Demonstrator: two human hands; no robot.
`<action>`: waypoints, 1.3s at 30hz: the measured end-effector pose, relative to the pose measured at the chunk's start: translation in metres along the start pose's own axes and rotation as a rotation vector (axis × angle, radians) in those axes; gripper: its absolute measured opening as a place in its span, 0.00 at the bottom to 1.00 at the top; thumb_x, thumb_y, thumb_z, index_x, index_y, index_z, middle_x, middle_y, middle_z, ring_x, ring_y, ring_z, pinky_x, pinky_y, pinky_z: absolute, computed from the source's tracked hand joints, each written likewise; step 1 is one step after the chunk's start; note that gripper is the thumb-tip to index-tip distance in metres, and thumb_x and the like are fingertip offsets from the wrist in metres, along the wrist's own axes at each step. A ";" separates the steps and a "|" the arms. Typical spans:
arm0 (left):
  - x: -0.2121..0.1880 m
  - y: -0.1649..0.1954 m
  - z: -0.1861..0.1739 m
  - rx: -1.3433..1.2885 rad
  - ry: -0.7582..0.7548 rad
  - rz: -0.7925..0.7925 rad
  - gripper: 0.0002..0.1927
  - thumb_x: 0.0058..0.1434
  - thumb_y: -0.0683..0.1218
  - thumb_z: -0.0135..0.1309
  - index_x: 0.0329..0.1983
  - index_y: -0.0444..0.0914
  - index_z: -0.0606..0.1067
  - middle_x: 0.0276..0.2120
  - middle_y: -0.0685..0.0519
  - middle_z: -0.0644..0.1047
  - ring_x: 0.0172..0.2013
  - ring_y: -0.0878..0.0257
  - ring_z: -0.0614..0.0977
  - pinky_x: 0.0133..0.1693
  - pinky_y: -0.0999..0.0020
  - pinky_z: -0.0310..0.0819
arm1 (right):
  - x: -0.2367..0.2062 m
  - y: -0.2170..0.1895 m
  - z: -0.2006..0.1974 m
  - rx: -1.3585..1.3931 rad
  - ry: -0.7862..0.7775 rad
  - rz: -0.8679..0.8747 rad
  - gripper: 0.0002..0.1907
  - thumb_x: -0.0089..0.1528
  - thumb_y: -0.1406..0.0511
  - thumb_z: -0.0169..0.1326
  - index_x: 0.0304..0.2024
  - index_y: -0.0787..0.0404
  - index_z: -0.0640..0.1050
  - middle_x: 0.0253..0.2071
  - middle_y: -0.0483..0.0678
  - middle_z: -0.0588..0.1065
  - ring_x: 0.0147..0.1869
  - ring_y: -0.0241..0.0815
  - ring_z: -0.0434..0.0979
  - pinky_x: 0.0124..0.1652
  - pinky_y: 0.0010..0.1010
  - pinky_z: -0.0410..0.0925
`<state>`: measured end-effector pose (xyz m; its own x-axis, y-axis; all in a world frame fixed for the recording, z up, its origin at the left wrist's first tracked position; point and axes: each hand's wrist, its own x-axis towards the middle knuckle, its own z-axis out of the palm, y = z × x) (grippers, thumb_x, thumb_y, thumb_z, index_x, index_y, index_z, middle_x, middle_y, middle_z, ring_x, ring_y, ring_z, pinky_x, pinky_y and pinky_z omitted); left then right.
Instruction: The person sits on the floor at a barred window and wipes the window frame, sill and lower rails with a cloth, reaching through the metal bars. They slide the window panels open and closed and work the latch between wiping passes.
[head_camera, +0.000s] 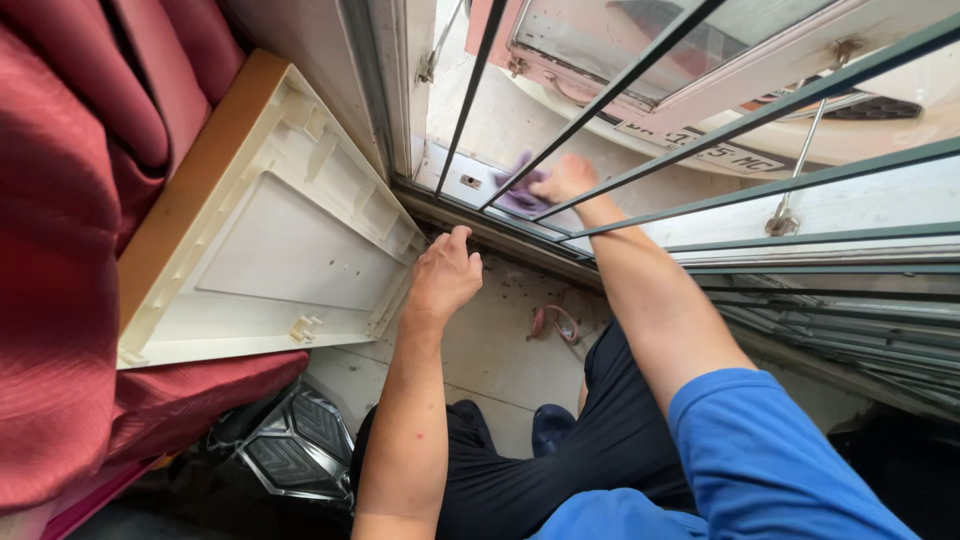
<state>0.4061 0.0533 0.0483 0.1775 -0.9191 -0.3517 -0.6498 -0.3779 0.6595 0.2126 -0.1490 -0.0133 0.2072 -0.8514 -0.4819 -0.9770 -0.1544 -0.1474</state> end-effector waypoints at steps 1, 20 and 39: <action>0.001 0.003 0.001 0.001 -0.007 0.001 0.23 0.62 0.49 0.52 0.60 0.39 0.71 0.53 0.41 0.77 0.55 0.42 0.77 0.56 0.50 0.69 | 0.001 0.009 -0.007 -0.193 0.003 0.066 0.30 0.55 0.47 0.69 0.47 0.64 0.84 0.47 0.60 0.80 0.52 0.53 0.81 0.50 0.35 0.72; -0.016 0.007 -0.002 -0.025 -0.002 0.080 0.24 0.62 0.49 0.52 0.61 0.37 0.70 0.53 0.39 0.77 0.54 0.41 0.77 0.56 0.51 0.70 | -0.006 0.029 -0.014 -0.360 -0.032 0.132 0.22 0.55 0.57 0.66 0.48 0.60 0.84 0.42 0.49 0.82 0.46 0.40 0.81 0.43 0.31 0.73; 0.031 0.027 0.000 -0.598 0.125 0.398 0.22 0.71 0.46 0.49 0.66 0.35 0.70 0.63 0.43 0.75 0.65 0.52 0.76 0.65 0.64 0.65 | -0.011 0.021 0.047 1.106 -0.213 -0.227 0.17 0.62 0.56 0.61 0.48 0.60 0.84 0.37 0.44 0.82 0.38 0.33 0.81 0.36 0.25 0.73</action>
<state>0.3939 0.0145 0.0551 0.1184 -0.9919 0.0457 -0.1745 0.0245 0.9844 0.1925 -0.1191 -0.0513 0.4800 -0.7419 -0.4681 -0.3583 0.3213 -0.8766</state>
